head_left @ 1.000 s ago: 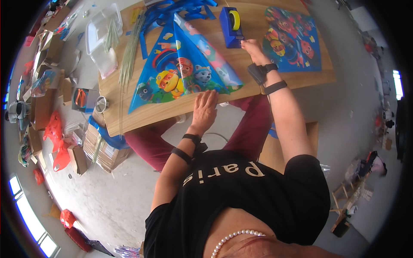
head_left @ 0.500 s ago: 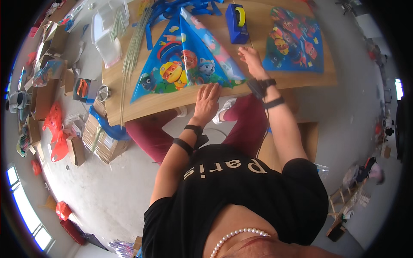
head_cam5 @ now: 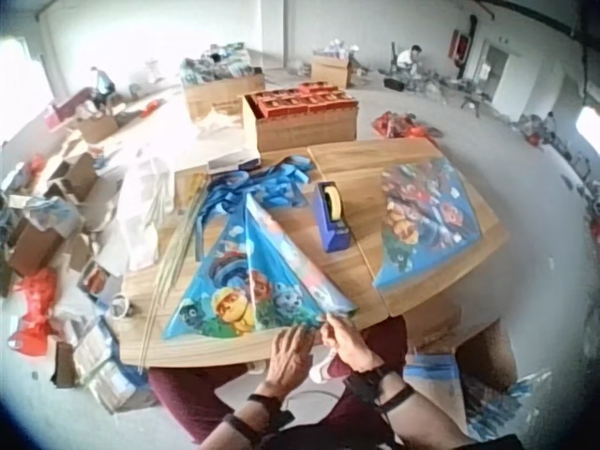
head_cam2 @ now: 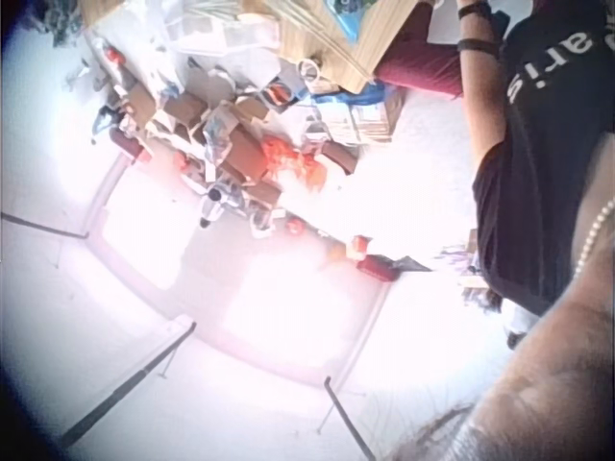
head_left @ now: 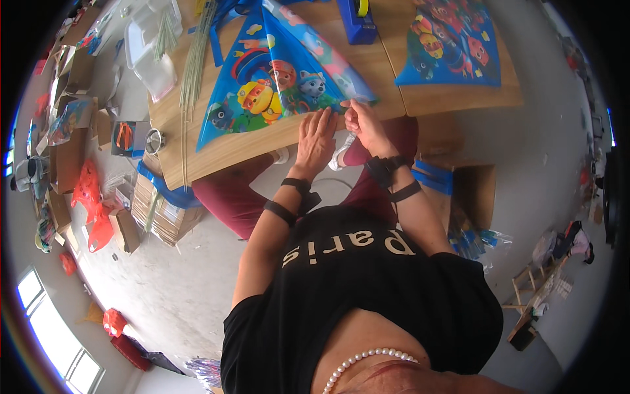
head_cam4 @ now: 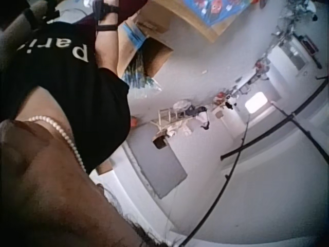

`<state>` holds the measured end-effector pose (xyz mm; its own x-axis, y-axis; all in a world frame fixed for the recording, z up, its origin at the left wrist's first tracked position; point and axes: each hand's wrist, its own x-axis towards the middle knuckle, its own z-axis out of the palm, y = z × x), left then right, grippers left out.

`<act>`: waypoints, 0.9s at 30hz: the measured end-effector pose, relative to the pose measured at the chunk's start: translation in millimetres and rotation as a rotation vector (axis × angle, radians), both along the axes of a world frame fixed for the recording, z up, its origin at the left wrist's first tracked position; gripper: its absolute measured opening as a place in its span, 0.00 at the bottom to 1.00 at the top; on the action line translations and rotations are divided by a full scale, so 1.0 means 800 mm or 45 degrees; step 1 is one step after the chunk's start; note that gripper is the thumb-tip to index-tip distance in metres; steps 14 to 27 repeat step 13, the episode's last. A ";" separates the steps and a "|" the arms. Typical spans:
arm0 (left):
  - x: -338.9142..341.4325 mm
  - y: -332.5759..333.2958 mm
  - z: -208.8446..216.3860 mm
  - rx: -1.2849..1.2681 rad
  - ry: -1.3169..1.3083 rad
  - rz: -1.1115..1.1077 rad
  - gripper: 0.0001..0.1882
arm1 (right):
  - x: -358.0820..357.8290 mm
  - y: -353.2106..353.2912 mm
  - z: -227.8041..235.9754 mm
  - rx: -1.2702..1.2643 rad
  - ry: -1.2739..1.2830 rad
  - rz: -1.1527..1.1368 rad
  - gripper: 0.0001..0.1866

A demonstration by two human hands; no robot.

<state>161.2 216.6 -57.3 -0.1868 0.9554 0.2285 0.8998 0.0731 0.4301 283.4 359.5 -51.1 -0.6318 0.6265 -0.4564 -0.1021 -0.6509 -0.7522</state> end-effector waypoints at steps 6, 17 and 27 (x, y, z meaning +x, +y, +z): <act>-0.002 -0.002 -0.003 -0.001 0.000 -0.008 0.40 | -0.005 -0.002 -0.008 -0.058 0.000 0.027 0.20; -0.003 -0.001 0.000 -0.029 0.004 -0.015 0.41 | -0.009 -0.004 -0.013 0.087 -0.095 0.051 0.19; -0.003 -0.001 0.000 -0.029 0.004 -0.015 0.41 | -0.009 -0.004 -0.013 0.087 -0.095 0.051 0.19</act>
